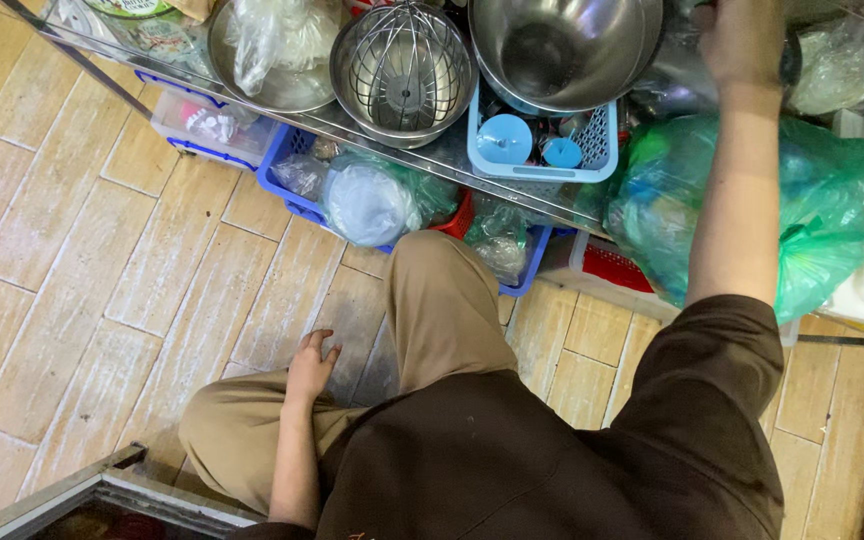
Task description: The person stirs a dark liquid in a bowl with a spoon, retrieves a metal mixing bowl from a shelf, wipes it with a cloth, and then pours red jam and pieces of white cake into the bowl, stirring them together with a spoon.
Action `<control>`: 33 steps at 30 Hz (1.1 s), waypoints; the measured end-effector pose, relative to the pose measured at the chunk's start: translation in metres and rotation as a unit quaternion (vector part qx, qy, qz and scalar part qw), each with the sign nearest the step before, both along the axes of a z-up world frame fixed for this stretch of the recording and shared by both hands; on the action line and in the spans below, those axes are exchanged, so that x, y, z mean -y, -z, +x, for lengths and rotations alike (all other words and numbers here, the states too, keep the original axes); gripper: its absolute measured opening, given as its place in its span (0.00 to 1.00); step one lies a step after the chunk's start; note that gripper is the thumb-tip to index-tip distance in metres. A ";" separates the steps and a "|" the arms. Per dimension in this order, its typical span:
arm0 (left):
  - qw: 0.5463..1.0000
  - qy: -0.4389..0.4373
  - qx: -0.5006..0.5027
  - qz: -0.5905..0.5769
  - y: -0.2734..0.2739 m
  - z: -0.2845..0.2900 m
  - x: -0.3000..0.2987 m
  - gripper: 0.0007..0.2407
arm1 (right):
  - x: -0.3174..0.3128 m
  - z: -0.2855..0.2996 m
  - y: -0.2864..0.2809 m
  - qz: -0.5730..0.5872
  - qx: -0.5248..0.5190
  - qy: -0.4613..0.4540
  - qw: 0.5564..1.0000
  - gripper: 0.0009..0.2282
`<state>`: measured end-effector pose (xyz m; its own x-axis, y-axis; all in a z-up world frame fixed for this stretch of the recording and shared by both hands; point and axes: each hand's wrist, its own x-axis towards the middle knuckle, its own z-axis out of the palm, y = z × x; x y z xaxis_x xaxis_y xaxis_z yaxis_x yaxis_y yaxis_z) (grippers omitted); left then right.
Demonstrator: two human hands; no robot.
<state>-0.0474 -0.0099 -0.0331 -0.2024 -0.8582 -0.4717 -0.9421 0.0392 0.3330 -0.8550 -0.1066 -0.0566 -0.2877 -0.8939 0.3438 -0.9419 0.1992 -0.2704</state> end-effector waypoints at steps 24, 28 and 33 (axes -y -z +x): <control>0.981 -0.005 -0.158 -0.111 -0.085 -0.069 0.011 0.12 | -0.055 0.202 -0.100 -0.200 0.435 -0.020 0.878 0.23; 0.927 0.006 -0.197 -0.319 -0.172 -0.127 0.007 0.12 | -0.057 0.265 -0.161 -0.123 0.444 -0.042 0.887 0.25; 0.870 0.158 -0.149 -0.443 -0.248 -0.174 0.034 0.21 | -0.036 0.355 -0.206 -0.160 0.300 -0.206 0.918 0.34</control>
<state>-0.2217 -0.0436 0.2154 -0.4940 -0.7378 0.4600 -0.7150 0.6458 0.2679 -0.4995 -0.0702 0.1498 -0.1714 -0.8503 0.4975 -0.5825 -0.3199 -0.7473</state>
